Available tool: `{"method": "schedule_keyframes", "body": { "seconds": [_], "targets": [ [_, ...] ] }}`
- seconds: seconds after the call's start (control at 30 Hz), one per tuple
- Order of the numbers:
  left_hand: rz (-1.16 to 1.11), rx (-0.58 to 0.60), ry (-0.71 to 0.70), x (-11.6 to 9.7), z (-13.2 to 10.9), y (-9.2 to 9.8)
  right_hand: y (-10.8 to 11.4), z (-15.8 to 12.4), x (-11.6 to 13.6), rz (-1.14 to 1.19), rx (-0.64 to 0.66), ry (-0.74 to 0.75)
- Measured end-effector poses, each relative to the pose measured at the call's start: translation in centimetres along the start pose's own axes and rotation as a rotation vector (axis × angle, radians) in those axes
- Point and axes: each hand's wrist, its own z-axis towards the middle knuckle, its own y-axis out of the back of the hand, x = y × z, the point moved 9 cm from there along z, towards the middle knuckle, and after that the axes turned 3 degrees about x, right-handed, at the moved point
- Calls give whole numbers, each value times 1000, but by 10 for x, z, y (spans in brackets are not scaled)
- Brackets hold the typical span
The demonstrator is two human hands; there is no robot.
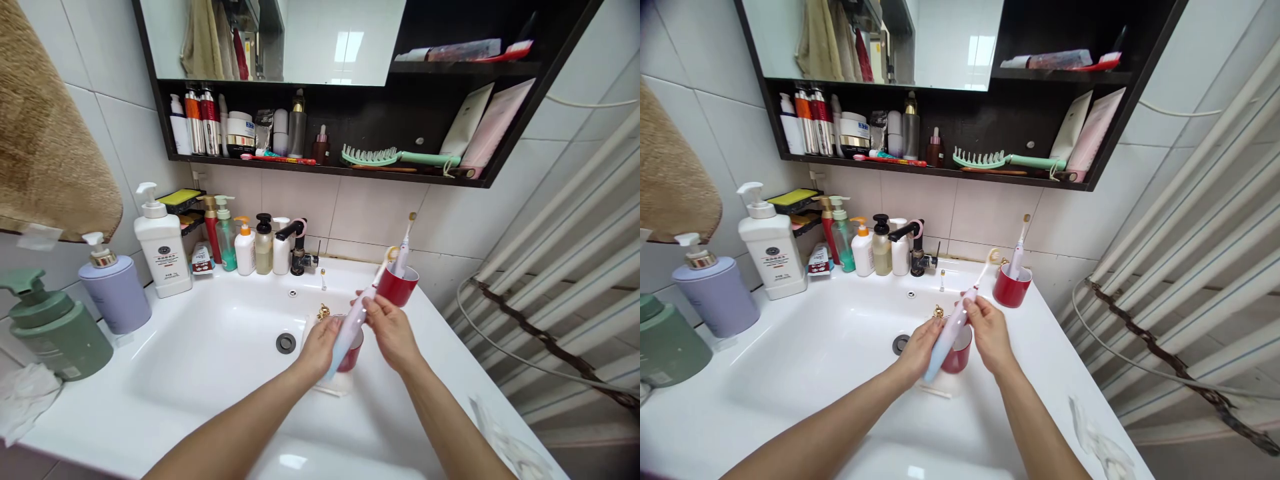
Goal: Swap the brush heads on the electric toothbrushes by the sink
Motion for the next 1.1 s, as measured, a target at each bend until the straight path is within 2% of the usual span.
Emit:
{"method": "schedule_keyframes", "body": {
  "seconds": [0.1, 0.17, 0.27, 0.37, 0.5, 0.63, 0.8, 0.93, 1.1],
  "targets": [
    [310, -166, -94, -3, -2, 18, 31, 4, 22, -52, -224, 184],
    [553, -171, -124, 0, -4, 16, 41, 6, 26, -168, -300, 224],
    [853, -63, -129, 12, -4, 0, 31, 13, 10, -398, -225, 192],
    [1015, 21, -109, 21, -1, -11, 11, 17, -11, -586, -90, 193],
    [1103, 47, -158, 10, 12, -17, 3, 25, -16, -744, -46, 210],
    [1158, 15, -258, -19, 40, -22, 11, 52, 13, -894, -106, 269],
    [1166, -17, -278, -43, 92, -26, 26, 102, 42, -1059, -222, 266],
    [1167, -44, -254, -45, 124, -24, 34, 135, 42, -1091, -267, 234],
    [1148, -36, -250, -40, 147, -29, 40, 162, 33, -1106, -284, 222]
  ]
}}
